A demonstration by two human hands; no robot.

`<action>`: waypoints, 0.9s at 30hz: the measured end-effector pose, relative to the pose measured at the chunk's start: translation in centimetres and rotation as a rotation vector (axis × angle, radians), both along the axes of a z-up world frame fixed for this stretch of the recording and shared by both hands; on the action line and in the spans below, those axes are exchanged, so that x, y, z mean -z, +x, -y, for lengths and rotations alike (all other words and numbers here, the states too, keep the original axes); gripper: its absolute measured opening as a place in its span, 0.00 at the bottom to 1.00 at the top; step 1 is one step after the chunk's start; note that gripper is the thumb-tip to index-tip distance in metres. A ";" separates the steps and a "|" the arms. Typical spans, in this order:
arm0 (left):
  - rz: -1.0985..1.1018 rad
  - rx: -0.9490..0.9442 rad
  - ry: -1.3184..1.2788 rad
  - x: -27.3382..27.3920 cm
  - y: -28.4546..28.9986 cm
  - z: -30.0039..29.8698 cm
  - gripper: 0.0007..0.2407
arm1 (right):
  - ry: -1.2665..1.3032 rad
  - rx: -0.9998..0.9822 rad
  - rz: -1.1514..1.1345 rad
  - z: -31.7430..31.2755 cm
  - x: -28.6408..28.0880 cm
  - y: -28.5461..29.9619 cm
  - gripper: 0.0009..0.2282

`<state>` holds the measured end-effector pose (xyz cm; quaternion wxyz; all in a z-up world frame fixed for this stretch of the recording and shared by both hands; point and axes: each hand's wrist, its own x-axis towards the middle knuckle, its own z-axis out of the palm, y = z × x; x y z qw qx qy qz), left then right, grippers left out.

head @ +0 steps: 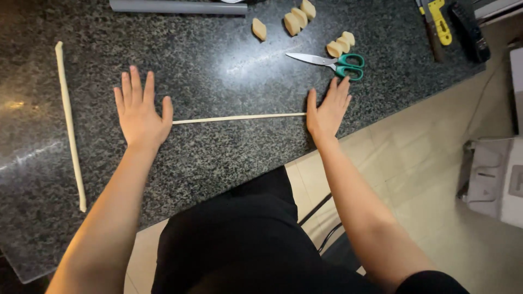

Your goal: Rolling out dough pieces into long thin strips on a counter.

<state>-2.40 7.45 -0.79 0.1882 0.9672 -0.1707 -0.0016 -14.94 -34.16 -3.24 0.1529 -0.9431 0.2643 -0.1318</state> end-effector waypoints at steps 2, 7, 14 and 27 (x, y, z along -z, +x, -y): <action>0.024 -0.016 -0.018 0.4 -1.1 -0.2 0.26 | -0.003 -0.008 0.011 0.2 0.3 -0.1 0.30; 0.108 -0.056 -0.066 0.8 -2.6 -0.6 0.22 | 0.002 -0.033 0.117 0.5 0.3 -0.2 0.25; 0.207 -0.139 -0.306 0.0 -2.0 -0.9 0.12 | 0.214 0.067 0.415 2.1 2.5 0.1 0.08; 0.244 -0.412 -0.656 0.5 -5.3 -1.7 0.09 | 0.225 0.034 0.387 1.9 1.9 -0.3 0.08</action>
